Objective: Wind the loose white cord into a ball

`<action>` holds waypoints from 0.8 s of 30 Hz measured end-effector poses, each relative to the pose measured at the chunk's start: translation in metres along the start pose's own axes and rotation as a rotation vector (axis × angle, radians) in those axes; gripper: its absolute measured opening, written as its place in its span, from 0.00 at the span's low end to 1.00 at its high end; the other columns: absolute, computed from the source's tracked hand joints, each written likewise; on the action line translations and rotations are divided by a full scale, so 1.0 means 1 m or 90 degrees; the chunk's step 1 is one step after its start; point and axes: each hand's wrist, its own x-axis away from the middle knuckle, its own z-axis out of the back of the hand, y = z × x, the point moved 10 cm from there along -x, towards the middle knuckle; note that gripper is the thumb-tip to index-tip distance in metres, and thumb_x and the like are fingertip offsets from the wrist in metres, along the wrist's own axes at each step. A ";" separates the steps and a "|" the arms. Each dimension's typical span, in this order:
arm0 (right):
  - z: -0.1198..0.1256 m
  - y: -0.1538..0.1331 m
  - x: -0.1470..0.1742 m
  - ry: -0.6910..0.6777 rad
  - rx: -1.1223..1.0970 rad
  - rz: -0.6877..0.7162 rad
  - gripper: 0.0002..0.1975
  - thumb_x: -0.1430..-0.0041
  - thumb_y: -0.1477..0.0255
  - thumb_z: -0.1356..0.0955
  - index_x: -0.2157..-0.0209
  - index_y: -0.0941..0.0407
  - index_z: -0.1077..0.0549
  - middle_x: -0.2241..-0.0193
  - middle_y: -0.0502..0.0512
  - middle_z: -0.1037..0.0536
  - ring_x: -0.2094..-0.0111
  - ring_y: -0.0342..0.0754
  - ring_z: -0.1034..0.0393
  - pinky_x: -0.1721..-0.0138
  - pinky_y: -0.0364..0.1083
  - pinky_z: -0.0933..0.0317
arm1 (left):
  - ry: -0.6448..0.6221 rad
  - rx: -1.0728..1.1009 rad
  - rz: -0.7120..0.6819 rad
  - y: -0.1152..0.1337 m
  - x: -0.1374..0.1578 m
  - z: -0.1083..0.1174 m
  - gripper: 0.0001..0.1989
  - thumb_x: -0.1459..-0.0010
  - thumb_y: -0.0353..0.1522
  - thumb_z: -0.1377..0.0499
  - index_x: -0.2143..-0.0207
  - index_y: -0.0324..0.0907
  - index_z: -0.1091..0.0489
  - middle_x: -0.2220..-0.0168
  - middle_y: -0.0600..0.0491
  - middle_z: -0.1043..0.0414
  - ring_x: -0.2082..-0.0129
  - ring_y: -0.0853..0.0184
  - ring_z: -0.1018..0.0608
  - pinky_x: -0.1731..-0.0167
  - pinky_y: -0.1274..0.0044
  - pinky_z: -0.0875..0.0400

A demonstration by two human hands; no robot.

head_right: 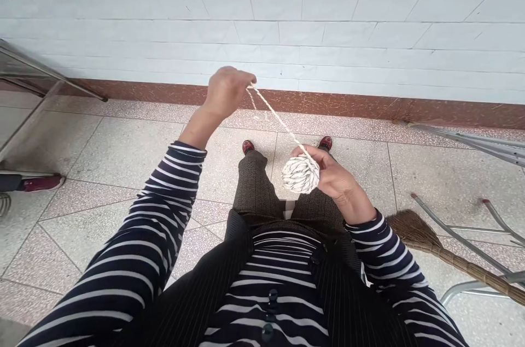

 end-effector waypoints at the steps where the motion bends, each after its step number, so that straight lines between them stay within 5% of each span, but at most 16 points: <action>1: 0.003 -0.003 0.000 0.014 -0.005 0.012 0.28 0.69 0.70 0.18 0.59 0.53 0.22 0.66 0.51 0.21 0.67 0.47 0.26 0.67 0.43 0.31 | -0.002 0.001 0.004 -0.003 -0.004 0.003 0.15 0.31 0.29 0.49 0.57 0.42 0.22 0.62 0.50 0.20 0.58 0.64 0.21 0.48 0.68 0.30; 4: 0.017 -0.005 0.002 0.063 -0.014 0.043 0.29 0.66 0.67 0.20 0.57 0.52 0.22 0.63 0.53 0.21 0.67 0.48 0.27 0.71 0.44 0.31 | -0.031 0.027 0.044 -0.008 0.000 -0.014 0.14 0.32 0.30 0.48 0.56 0.45 0.22 0.58 0.51 0.20 0.56 0.64 0.21 0.50 0.68 0.29; 8: 0.043 0.000 0.017 0.151 -0.003 0.050 0.27 0.61 0.68 0.23 0.54 0.48 0.24 0.57 0.54 0.21 0.69 0.49 0.28 0.79 0.44 0.35 | -0.166 0.147 0.120 -0.006 0.040 -0.090 0.13 0.31 0.33 0.46 0.57 0.42 0.21 0.55 0.49 0.19 0.56 0.63 0.20 0.51 0.68 0.27; 12: 0.068 -0.013 0.045 0.253 0.043 0.077 0.26 0.58 0.63 0.25 0.53 0.46 0.24 0.50 0.55 0.22 0.61 0.55 0.24 0.74 0.49 0.29 | -0.276 0.245 0.187 -0.008 0.086 -0.151 0.13 0.34 0.29 0.47 0.63 0.38 0.21 0.60 0.48 0.19 0.61 0.64 0.19 0.55 0.72 0.27; 16: 0.082 -0.031 0.066 0.315 0.081 0.100 0.25 0.56 0.63 0.25 0.53 0.45 0.23 0.49 0.55 0.22 0.58 0.57 0.23 0.72 0.50 0.27 | -0.331 0.223 0.230 -0.029 0.114 -0.169 0.14 0.38 0.27 0.48 0.71 0.38 0.23 0.64 0.48 0.19 0.63 0.64 0.20 0.59 0.76 0.28; 20: 0.076 -0.027 0.057 0.281 0.053 0.063 0.25 0.62 0.73 0.24 0.56 0.48 0.22 0.60 0.54 0.18 0.70 0.50 0.24 0.75 0.46 0.30 | -0.399 0.118 0.301 -0.042 0.136 -0.176 0.14 0.38 0.26 0.44 0.56 0.39 0.21 0.57 0.45 0.19 0.57 0.59 0.19 0.52 0.72 0.29; 24: 0.061 -0.002 0.029 0.237 0.054 -0.024 0.25 0.60 0.77 0.24 0.56 0.51 0.22 0.68 0.52 0.18 0.74 0.46 0.26 0.77 0.43 0.34 | -0.406 0.314 0.249 0.025 0.138 -0.186 0.26 0.42 0.29 0.36 0.40 0.44 0.29 0.44 0.44 0.24 0.45 0.57 0.23 0.42 0.67 0.33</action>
